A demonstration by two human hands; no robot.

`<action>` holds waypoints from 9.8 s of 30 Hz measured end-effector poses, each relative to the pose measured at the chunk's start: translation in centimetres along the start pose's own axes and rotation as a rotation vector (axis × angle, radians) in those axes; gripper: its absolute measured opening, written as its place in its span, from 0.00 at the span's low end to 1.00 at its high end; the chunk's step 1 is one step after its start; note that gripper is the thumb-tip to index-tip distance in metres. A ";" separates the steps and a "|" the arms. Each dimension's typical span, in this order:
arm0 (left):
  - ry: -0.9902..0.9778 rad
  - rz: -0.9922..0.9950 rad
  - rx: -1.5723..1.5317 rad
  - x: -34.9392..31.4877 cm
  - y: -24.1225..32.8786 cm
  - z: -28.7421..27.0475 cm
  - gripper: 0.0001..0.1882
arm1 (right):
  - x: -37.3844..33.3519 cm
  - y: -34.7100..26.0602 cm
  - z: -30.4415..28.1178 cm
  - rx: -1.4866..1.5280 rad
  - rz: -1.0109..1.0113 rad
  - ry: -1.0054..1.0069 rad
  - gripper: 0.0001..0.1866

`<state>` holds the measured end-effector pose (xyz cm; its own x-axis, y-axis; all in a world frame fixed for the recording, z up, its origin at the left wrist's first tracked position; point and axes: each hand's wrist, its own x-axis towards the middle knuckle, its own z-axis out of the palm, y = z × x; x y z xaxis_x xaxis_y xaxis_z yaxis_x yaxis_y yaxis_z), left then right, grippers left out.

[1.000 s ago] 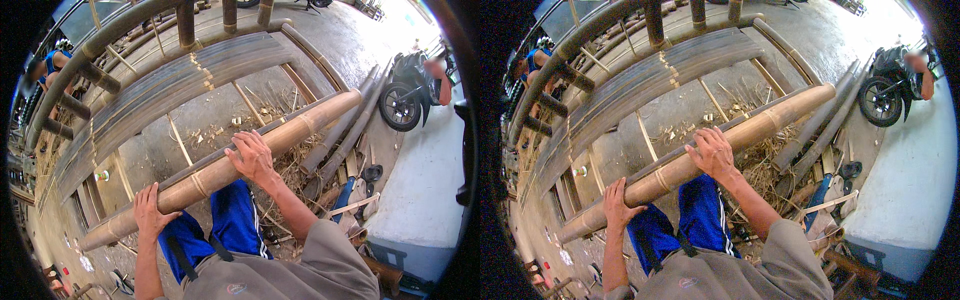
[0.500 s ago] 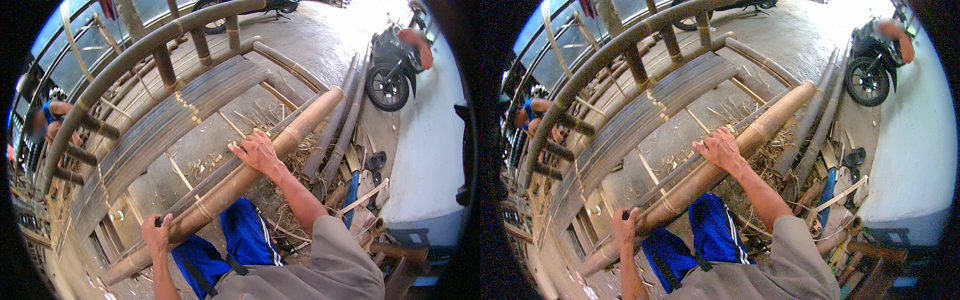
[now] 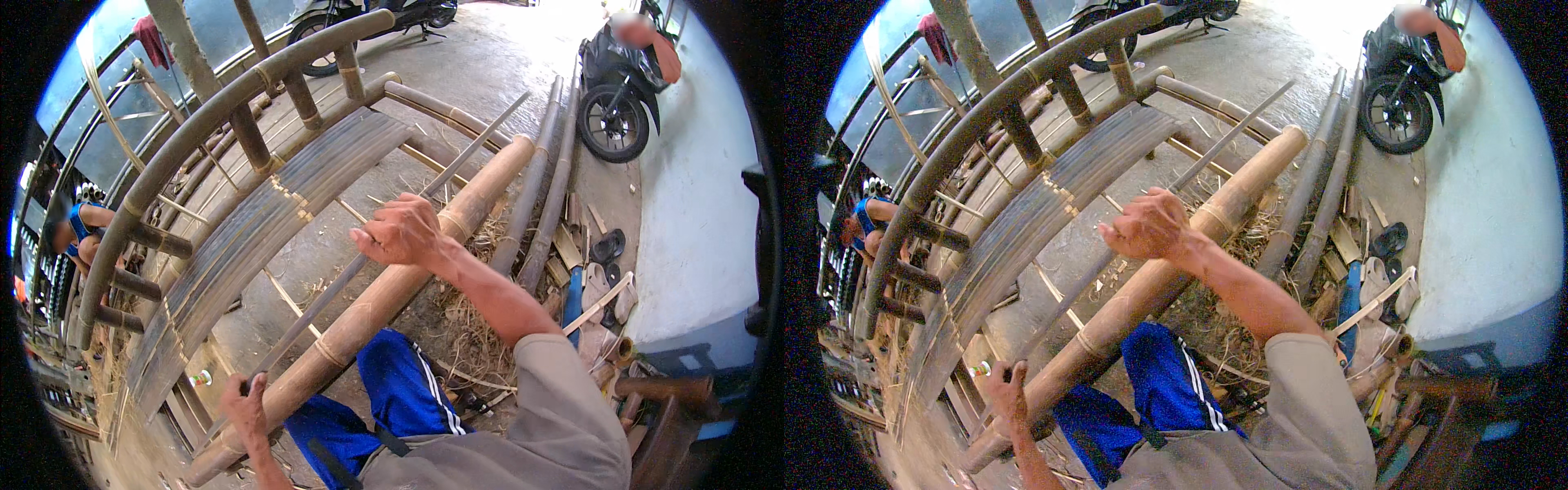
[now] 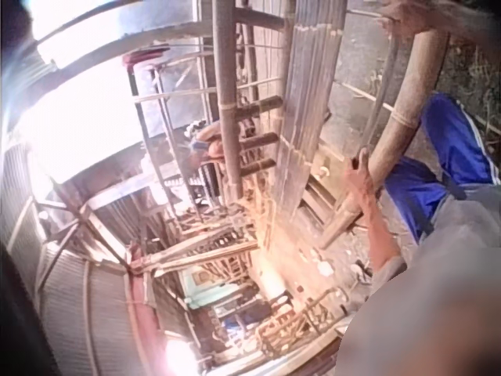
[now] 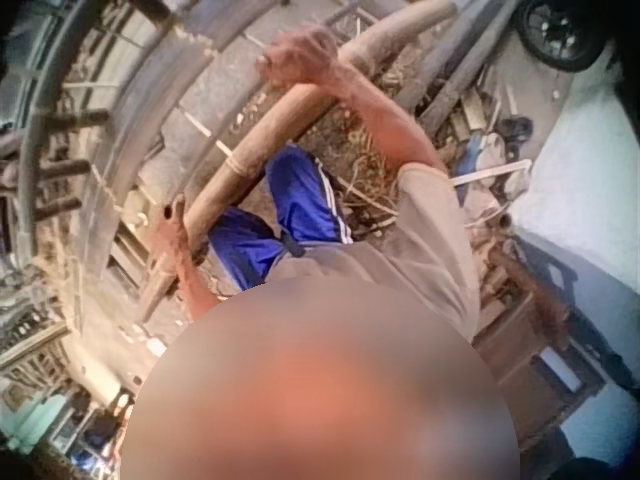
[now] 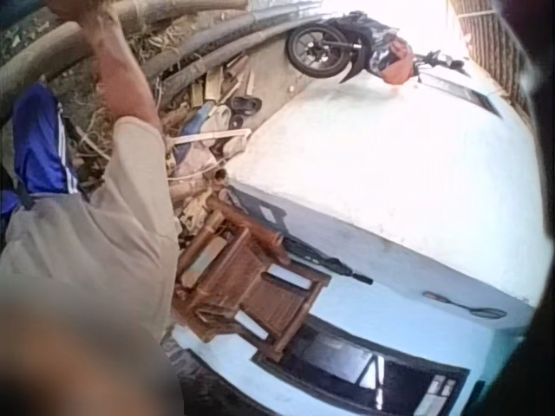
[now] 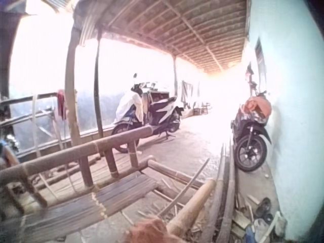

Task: The person fits a long bamboo pole into a curved bamboo frame, then uses a knife to shave and trim thin bamboo strips. The person repeatedly aligns and secures the pole within the frame structure.

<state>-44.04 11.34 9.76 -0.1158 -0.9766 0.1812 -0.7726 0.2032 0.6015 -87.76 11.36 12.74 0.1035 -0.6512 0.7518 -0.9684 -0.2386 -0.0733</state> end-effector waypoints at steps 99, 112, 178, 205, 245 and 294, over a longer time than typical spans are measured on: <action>-0.767 -0.026 -0.934 -8.0 10.5 4.6 0.23 | -15.1 -23.1 -10.0 1.823 1.263 -0.171 0.14; -0.661 0.284 -0.780 -9.1 8.3 -0.3 0.27 | -11.5 -26.4 -9.5 2.098 1.308 -0.348 0.18; -0.556 0.060 -0.477 -13.2 1.2 1.1 0.20 | -7.6 -14.3 -15.7 1.507 1.338 0.463 0.23; -0.683 0.192 -0.574 -11.6 5.8 -0.1 0.24 | -7.3 -20.0 -10.6 1.078 1.145 0.282 0.17; -0.503 0.148 -0.463 -11.8 1.7 3.3 0.22 | -9.7 -16.5 -10.1 1.338 1.277 -0.040 0.22; -0.374 0.242 -0.441 -11.4 3.1 3.5 0.20 | -14.9 -19.6 -4.6 1.860 1.405 -0.158 0.23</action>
<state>-47.34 22.86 6.86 -0.5273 -0.8418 0.1157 -0.3764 0.3535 0.8564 -71.34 29.09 6.00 -0.0974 -0.9482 -0.3024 0.7239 0.1411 -0.6754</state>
